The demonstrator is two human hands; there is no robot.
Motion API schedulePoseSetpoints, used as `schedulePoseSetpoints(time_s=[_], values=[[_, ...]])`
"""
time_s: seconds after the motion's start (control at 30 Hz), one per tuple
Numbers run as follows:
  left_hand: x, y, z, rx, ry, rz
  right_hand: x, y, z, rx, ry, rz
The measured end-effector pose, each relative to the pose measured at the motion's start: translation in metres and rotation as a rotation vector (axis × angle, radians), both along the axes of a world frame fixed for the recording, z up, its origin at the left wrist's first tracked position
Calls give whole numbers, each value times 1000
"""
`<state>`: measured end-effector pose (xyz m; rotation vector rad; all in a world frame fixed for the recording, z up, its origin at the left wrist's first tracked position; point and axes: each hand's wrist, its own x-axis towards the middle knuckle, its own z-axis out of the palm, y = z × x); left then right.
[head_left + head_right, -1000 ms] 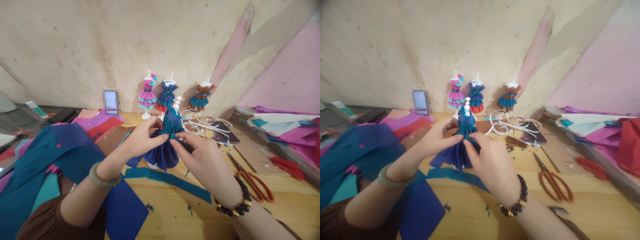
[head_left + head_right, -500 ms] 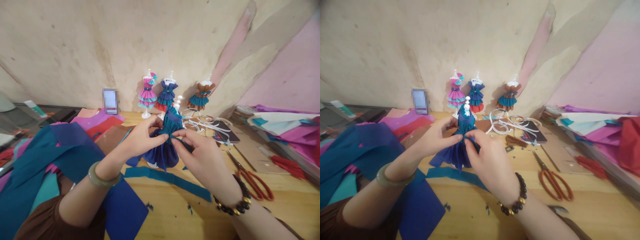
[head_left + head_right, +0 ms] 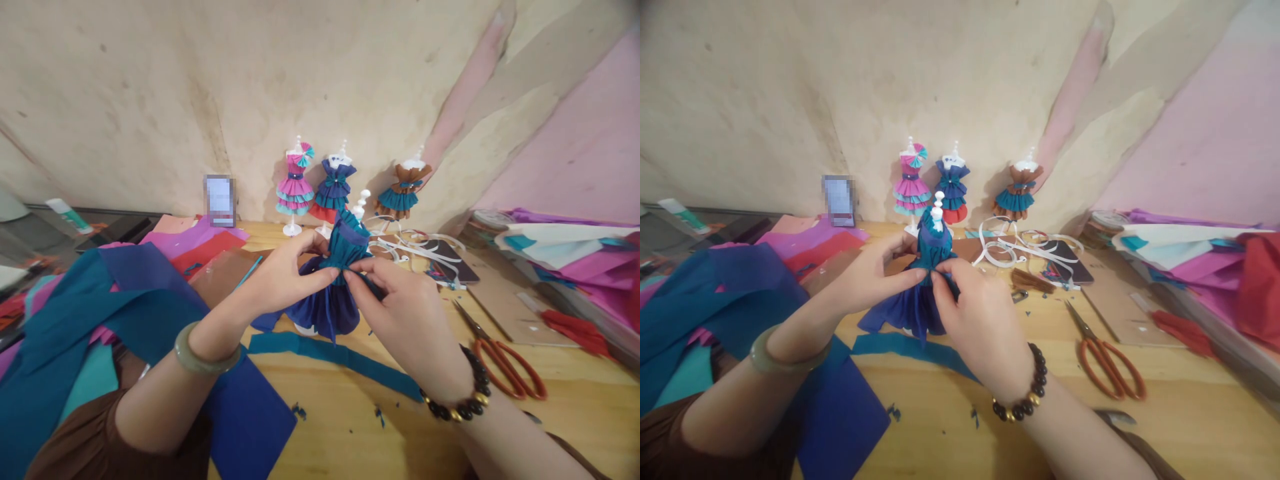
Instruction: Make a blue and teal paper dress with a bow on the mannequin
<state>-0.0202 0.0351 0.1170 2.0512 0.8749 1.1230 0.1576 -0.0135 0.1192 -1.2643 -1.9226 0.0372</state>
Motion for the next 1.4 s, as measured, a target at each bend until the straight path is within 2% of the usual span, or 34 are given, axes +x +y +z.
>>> schedulePoseSetpoints(time_s=[0.13,0.3,0.5,0.7,0.87,1.1,1.4], values=[[0,-1,2,-3,-5,-3,-1,0,0,8,1,-19],[-1,1,0,-11,2,3,-2,-1,0,-86,60,-65],[0,2,-2,9,-7,53,-4,1,-5,-127,124,-57],[1,4,-5,20,-46,38,-4,1,-4,-175,139,-42],[0,9,-13,-77,-183,20,0,-1,0,-219,162,-4],[-5,12,-13,-86,-160,-11,2,-4,3,-287,218,70],[-4,16,-15,-275,-256,-93,5,-6,6,-284,187,72]])
